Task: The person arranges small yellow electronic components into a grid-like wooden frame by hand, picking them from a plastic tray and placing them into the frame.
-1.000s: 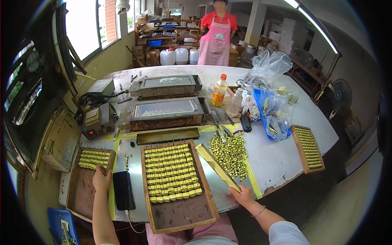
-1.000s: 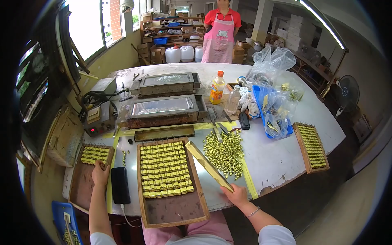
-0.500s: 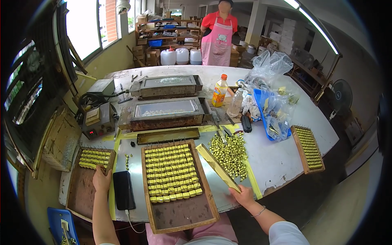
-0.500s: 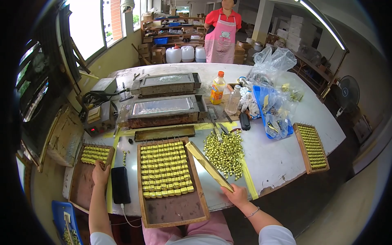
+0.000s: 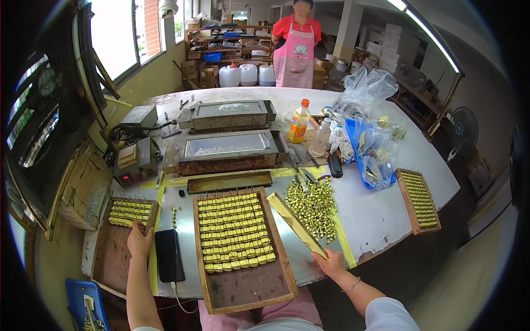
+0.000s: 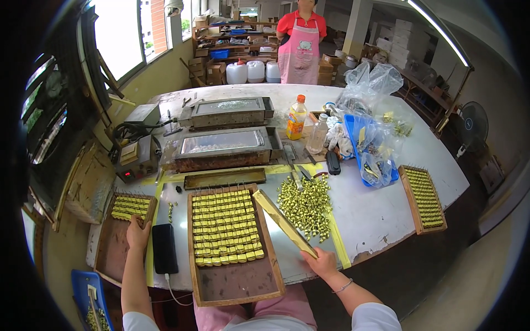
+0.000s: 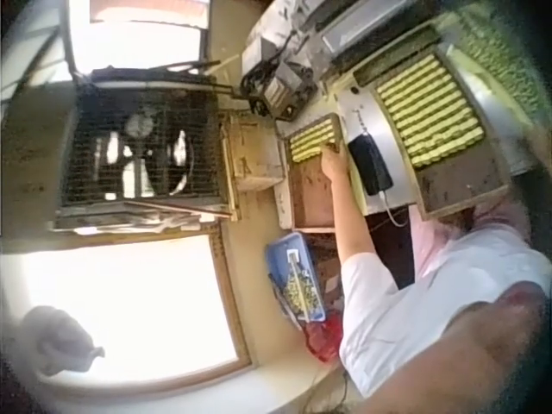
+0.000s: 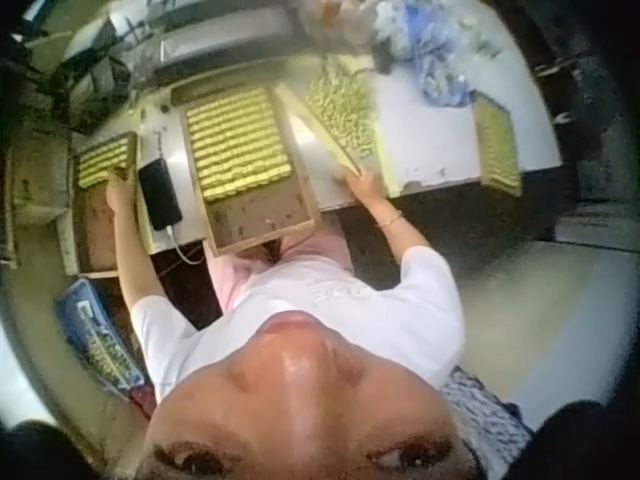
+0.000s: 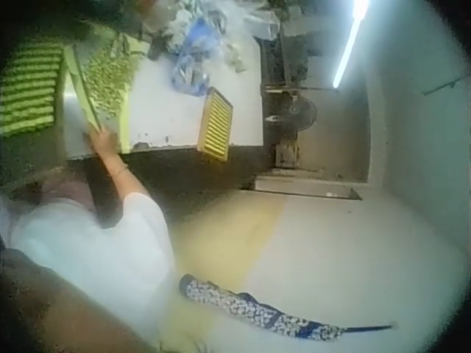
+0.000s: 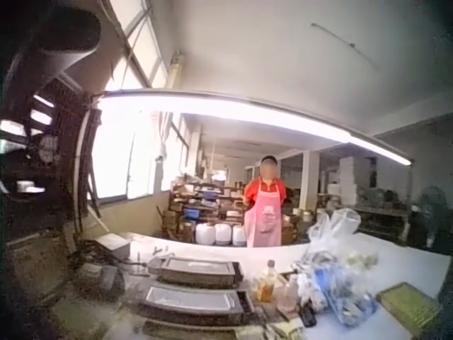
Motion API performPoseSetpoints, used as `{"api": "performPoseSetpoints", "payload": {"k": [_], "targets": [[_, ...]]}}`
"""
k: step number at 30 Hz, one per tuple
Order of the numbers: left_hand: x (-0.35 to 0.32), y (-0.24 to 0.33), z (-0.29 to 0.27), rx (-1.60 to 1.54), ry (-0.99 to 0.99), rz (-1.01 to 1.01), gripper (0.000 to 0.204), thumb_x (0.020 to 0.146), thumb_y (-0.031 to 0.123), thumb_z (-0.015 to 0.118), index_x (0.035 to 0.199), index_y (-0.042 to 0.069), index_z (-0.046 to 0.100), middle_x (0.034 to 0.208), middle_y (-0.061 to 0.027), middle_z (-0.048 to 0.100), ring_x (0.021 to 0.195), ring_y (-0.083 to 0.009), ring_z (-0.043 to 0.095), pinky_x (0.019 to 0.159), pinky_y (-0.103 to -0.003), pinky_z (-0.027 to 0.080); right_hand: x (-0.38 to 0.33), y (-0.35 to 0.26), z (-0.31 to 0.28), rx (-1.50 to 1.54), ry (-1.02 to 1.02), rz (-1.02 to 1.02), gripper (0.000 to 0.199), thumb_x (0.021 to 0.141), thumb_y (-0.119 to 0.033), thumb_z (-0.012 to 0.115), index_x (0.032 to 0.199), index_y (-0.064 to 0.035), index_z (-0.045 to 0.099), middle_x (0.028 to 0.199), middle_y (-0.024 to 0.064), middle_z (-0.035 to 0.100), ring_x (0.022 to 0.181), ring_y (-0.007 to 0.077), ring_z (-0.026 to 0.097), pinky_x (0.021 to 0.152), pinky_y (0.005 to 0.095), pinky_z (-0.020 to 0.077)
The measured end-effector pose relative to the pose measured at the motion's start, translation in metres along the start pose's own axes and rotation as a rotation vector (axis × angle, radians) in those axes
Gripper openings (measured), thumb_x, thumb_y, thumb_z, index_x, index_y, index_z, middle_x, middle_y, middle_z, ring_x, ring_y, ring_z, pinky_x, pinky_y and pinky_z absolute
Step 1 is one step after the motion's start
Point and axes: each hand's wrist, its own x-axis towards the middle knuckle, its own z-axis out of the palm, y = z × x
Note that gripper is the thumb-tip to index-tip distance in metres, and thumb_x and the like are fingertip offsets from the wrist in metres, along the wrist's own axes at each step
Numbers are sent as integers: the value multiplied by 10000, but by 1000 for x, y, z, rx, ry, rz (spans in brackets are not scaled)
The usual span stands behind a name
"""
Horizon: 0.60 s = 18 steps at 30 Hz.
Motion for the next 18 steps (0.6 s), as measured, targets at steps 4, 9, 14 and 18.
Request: {"api": "performPoseSetpoints", "payload": {"k": [4, 9, 14, 18], "targets": [[1, 2, -2, -5, -28, -22, 370, 738, 267, 678, 982, 80, 473, 743, -108, 593, 711, -301, 599, 629, -391, 466, 1, -3, -1, 37, -27, 66, 377, 767, -379, 677, 594, -74, 540, 506, 86, 560, 457, 287, 565, 432, 359, 430], [0, 0, -6, -15, -29, -14, 365, 737, 264, 679, 978, 83, 473, 762, -106, 609, 715, -294, 604, 628, -387, 469, -3, -1, 1, 17, -26, 70, 385, 762, -387, 680, 587, -76, 537, 499, 96, 550, 453, 294, 559, 428, 364, 426], [-2, 1, -10, -20, -5, 6, 360, 736, 255, 678, 976, 84, 471, 762, -99, 615, 713, -290, 606, 628, -386, 471, -3, -6, -3, 9, 7, 45, 392, 751, -405, 685, 594, -73, 545, 497, 113, 538, 455, 314, 550, 428, 373, 424], [-3, 2, -15, -42, -15, -3, 350, 735, 252, 678, 965, 79, 479, 768, -101, 619, 724, -292, 608, 640, -384, 472, -6, -3, -3, -31, 25, 35, 400, 743, -417, 689, 606, -68, 551, 501, 128, 534, 462, 326, 549, 430, 377, 426]]}}
